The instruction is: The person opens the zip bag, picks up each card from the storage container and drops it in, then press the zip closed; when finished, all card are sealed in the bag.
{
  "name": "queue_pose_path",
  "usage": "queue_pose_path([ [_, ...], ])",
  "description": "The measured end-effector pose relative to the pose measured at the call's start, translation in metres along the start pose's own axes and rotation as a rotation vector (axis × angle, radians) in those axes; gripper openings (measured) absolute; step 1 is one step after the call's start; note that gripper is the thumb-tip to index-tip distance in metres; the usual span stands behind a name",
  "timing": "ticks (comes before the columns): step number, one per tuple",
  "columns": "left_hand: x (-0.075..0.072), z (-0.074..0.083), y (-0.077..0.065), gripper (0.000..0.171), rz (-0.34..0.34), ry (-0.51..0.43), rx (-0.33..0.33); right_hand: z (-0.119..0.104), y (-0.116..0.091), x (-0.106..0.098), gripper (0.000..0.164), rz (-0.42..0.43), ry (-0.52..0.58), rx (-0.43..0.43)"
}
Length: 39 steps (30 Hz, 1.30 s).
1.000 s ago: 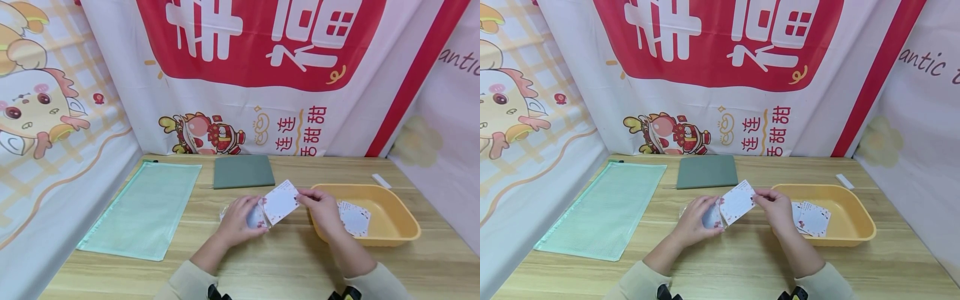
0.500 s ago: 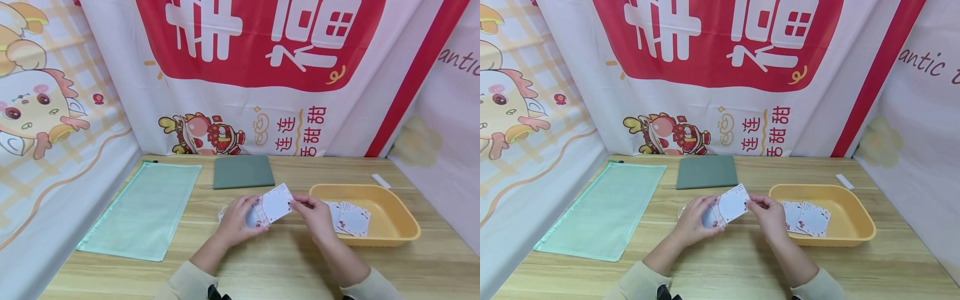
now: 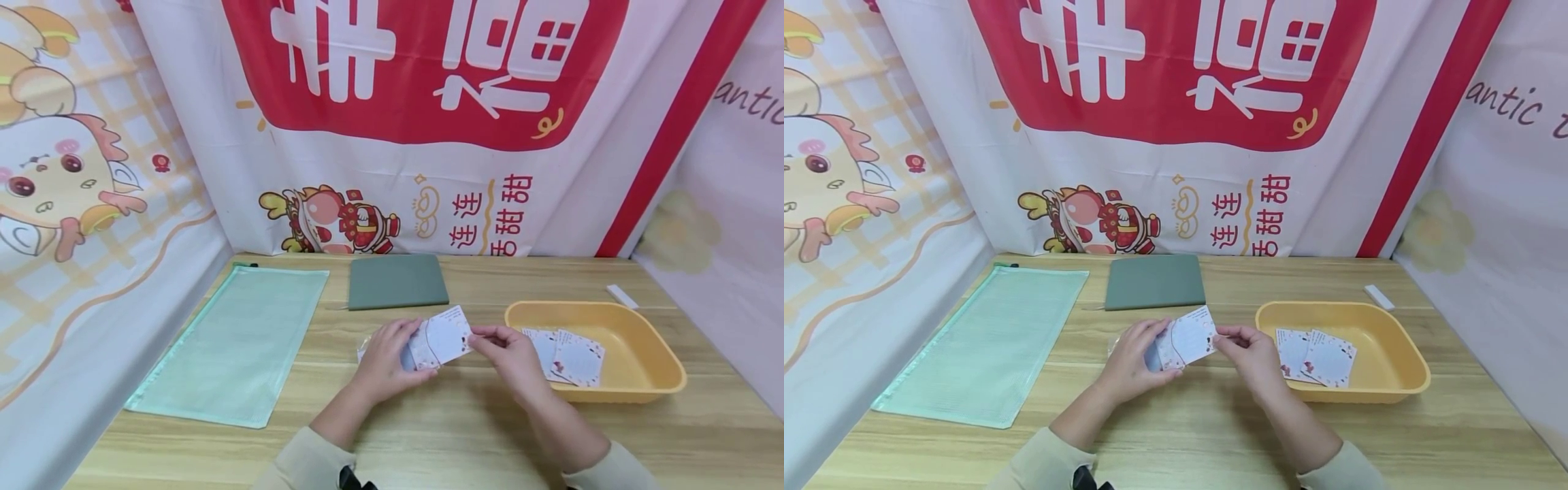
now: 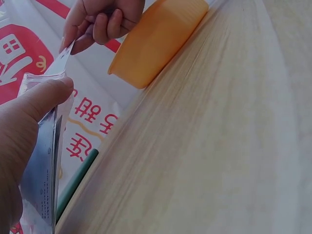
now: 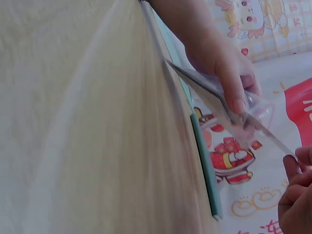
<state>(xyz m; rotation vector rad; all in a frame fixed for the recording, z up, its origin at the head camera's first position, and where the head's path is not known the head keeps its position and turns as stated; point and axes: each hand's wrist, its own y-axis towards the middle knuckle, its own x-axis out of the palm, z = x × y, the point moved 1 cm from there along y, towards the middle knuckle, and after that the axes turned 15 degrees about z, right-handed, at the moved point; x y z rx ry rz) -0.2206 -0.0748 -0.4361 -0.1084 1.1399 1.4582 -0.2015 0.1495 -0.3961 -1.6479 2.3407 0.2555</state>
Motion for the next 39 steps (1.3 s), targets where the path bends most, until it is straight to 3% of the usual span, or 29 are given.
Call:
queue_pose_path([
  [6,0.000,0.000,0.000,0.084,-0.001,-0.006,0.028,-0.005,0.011,-0.023,0.037,-0.214,-0.153,-0.138],
  [9,0.000,0.000,0.000,0.085,0.004,-0.014,0.049,-0.006,0.017,-0.030,0.038,-0.273,-0.199,-0.195],
  [24,0.001,0.000,0.000,0.085,0.001,-0.026,0.060,-0.007,0.020,-0.026,0.034,-0.294,-0.233,-0.280],
  [39,0.000,0.000,-0.001,0.084,0.003,-0.025,0.066,0.001,0.008,0.012,0.028,-0.301,-0.236,-0.349],
])
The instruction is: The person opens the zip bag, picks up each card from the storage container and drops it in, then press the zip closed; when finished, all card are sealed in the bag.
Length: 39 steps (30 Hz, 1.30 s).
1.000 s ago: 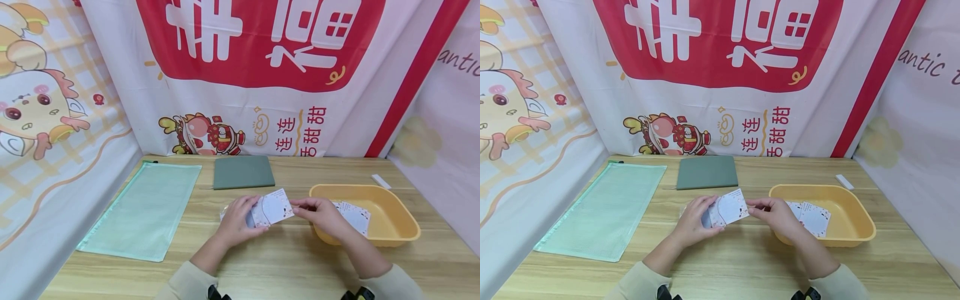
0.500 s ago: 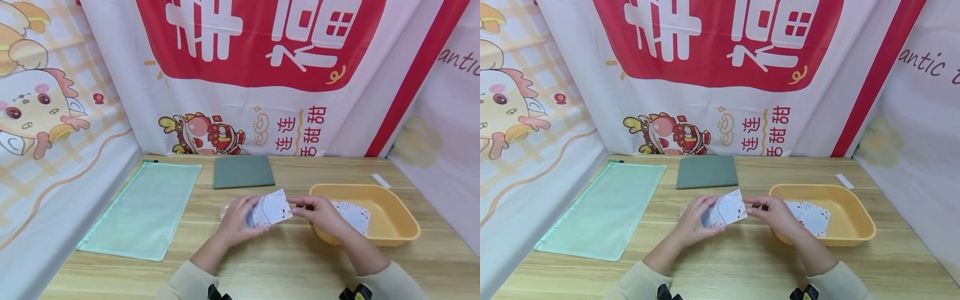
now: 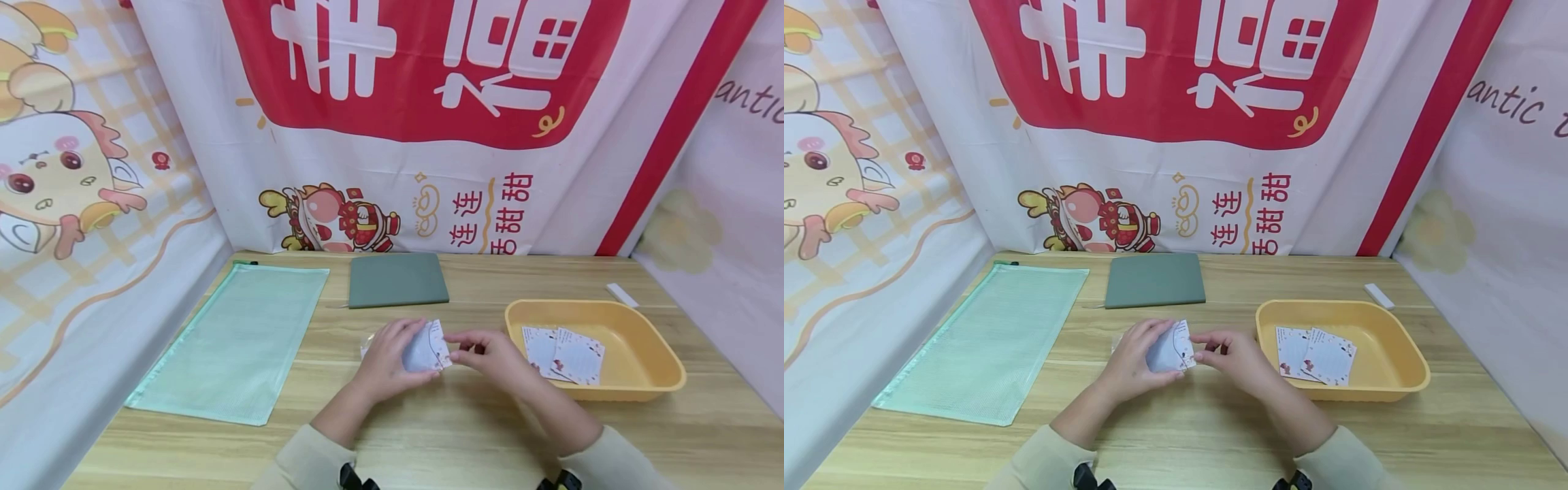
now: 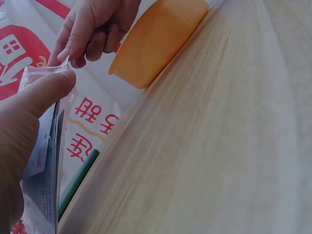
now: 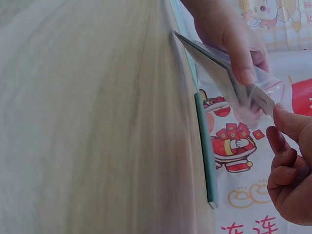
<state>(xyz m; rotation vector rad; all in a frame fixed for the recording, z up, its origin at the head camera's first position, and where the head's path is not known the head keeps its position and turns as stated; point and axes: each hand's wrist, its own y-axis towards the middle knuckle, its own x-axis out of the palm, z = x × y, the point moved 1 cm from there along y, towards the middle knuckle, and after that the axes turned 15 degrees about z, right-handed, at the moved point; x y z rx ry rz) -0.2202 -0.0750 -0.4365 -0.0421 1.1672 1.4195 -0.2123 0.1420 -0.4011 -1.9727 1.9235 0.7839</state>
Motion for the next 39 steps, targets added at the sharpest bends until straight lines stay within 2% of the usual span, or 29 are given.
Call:
queue_pose_path([
  [5,0.000,-0.001,0.000,0.082,0.014,-0.014,0.010,0.004,0.001,0.011,0.029,-0.005,0.004,-0.030],
  [8,0.001,-0.002,0.000,0.081,0.024,-0.011,0.029,0.004,0.001,0.015,0.028,-0.019,0.008,-0.018],
  [17,0.000,-0.001,-0.001,0.080,0.001,-0.015,0.021,0.004,0.004,0.024,0.027,-0.036,-0.018,-0.035],
  [24,-0.001,0.000,0.000,0.080,0.000,-0.013,0.035,0.003,0.004,0.022,0.024,-0.045,-0.004,0.007],
  [31,-0.002,0.001,0.000,0.083,-0.010,0.001,0.013,-0.002,0.003,-0.006,0.029,0.041,0.039,0.054],
  [39,0.000,0.001,0.000,0.083,-0.020,-0.012,-0.006,0.019,0.008,-0.063,0.035,0.153,-0.056,0.050],
])
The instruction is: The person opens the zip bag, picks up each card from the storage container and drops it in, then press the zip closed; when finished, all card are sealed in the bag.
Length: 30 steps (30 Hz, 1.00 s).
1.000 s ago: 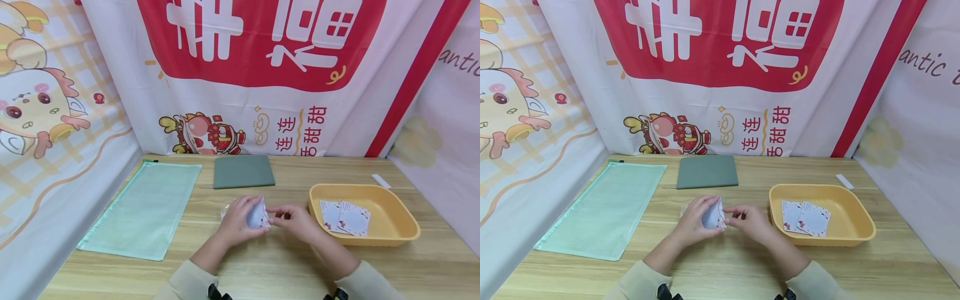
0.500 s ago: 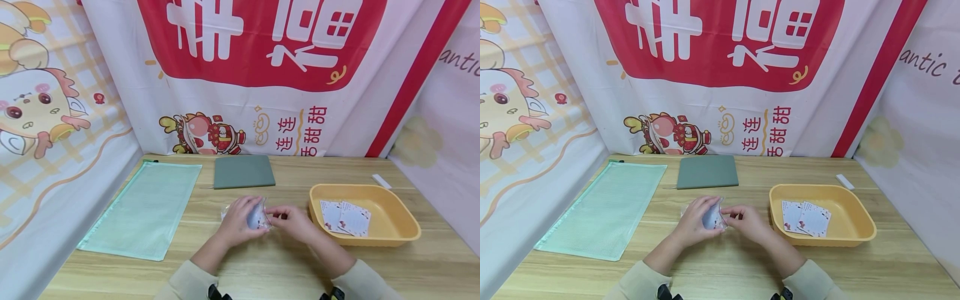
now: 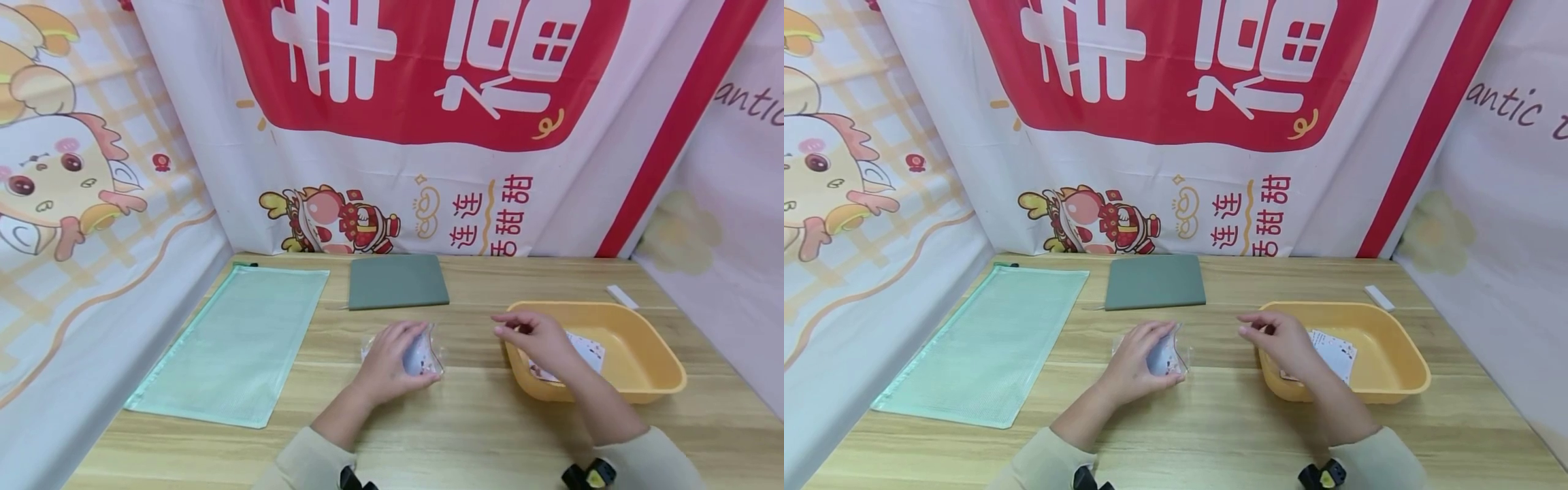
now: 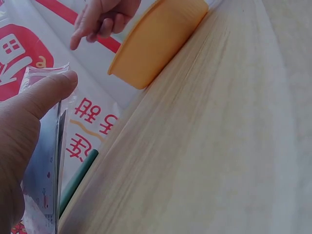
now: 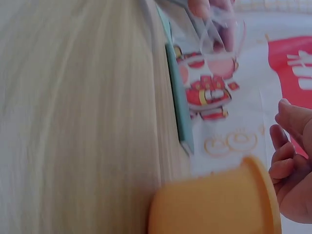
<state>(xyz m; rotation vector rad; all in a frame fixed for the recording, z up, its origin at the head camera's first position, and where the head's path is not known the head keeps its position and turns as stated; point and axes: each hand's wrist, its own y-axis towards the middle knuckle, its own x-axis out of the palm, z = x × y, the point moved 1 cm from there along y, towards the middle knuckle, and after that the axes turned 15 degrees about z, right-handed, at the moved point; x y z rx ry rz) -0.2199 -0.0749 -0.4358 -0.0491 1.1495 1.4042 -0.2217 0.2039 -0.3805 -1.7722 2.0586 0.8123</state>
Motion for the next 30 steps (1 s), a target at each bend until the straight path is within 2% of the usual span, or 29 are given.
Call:
queue_pose_path([
  [6,0.001,-0.001,-0.001,0.082,0.001,-0.006,-0.002,0.032,0.011,-0.037,0.046,0.043,-0.131,0.050],
  [12,0.002,-0.002,-0.001,0.083,0.004,0.006,0.003,0.069,0.022,-0.064,0.055,-0.012,-0.209,0.125],
  [16,0.001,-0.002,-0.002,0.083,0.000,0.004,0.000,0.089,0.026,-0.077,0.058,-0.075,-0.268,0.132],
  [22,0.001,-0.002,-0.001,0.082,-0.006,0.001,-0.008,0.108,0.032,-0.083,0.063,-0.136,-0.339,0.153],
  [30,0.000,-0.002,-0.001,0.083,-0.009,-0.017,-0.012,0.128,0.039,-0.077,0.076,-0.173,-0.402,0.206],
])
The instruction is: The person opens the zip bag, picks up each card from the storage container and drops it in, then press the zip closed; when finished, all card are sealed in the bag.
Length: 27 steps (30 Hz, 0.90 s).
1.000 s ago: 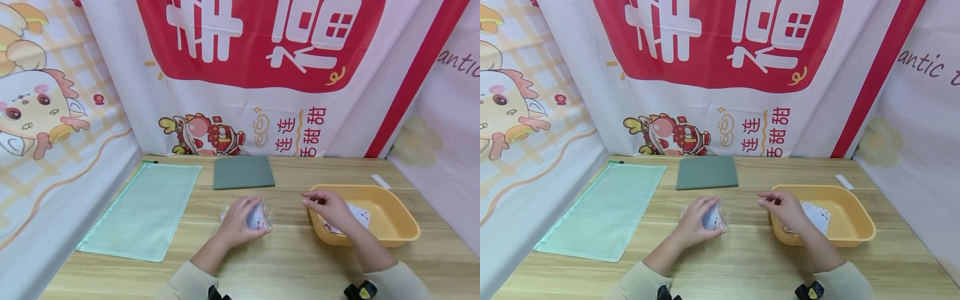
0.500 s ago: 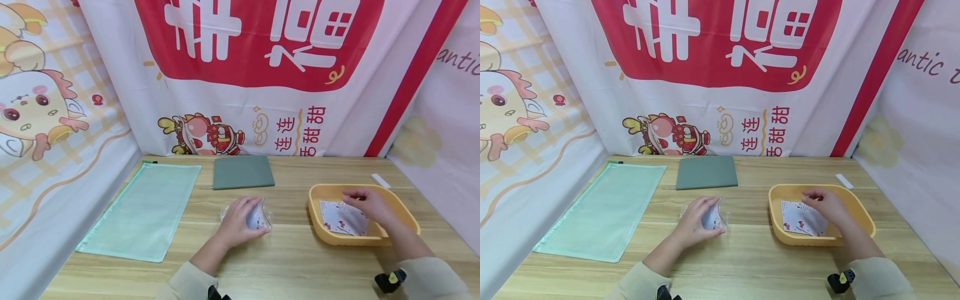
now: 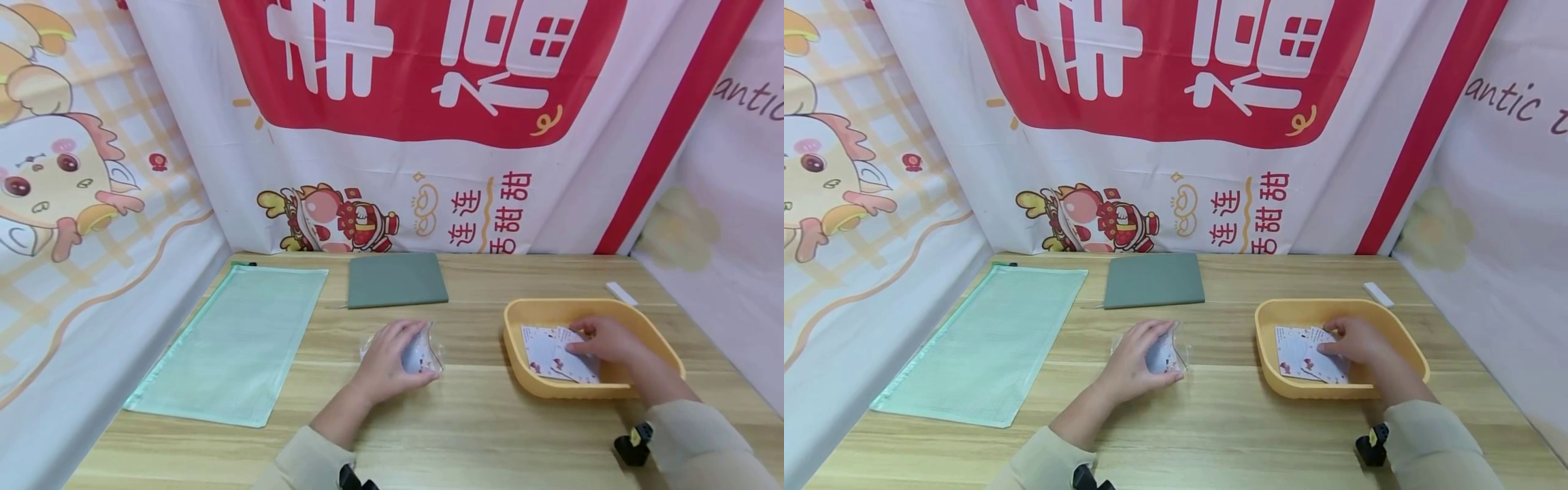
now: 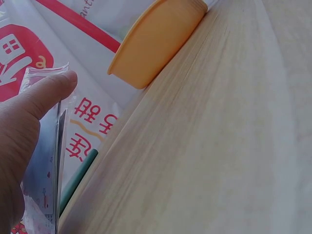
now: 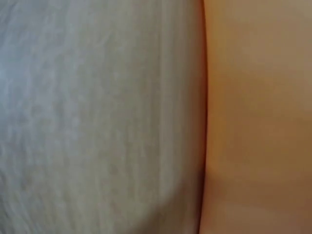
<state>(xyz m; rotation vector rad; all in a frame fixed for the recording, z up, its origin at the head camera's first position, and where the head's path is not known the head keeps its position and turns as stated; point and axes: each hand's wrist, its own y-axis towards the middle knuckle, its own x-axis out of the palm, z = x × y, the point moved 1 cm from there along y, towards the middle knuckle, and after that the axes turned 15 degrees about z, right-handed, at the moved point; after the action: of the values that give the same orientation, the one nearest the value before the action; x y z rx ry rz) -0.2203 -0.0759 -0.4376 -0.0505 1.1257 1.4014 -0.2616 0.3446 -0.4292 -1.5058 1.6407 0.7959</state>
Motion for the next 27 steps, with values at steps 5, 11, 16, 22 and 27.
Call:
queue_pose_path([
  [5,0.0000,-0.0002,0.0005,0.084,0.011,-0.002,0.014,0.0006,0.0031,0.0013,0.073,-0.004,-0.025,-0.003],
  [11,-0.0001,-0.0003,0.0002,0.083,0.011,-0.006,0.011,0.0005,0.0030,0.0000,0.068,-0.004,-0.030,0.007],
  [16,0.0000,-0.0003,-0.0001,0.083,0.008,-0.008,0.004,0.0015,0.0029,-0.0017,0.069,-0.002,-0.038,0.001],
  [22,0.0000,-0.0002,-0.0001,0.083,0.012,-0.009,0.004,0.0003,0.0019,-0.0025,0.070,0.007,-0.033,-0.002],
  [27,0.0003,-0.0004,-0.0005,0.083,0.015,-0.007,0.007,0.0013,0.0014,-0.0017,0.067,0.027,-0.021,0.008],
])
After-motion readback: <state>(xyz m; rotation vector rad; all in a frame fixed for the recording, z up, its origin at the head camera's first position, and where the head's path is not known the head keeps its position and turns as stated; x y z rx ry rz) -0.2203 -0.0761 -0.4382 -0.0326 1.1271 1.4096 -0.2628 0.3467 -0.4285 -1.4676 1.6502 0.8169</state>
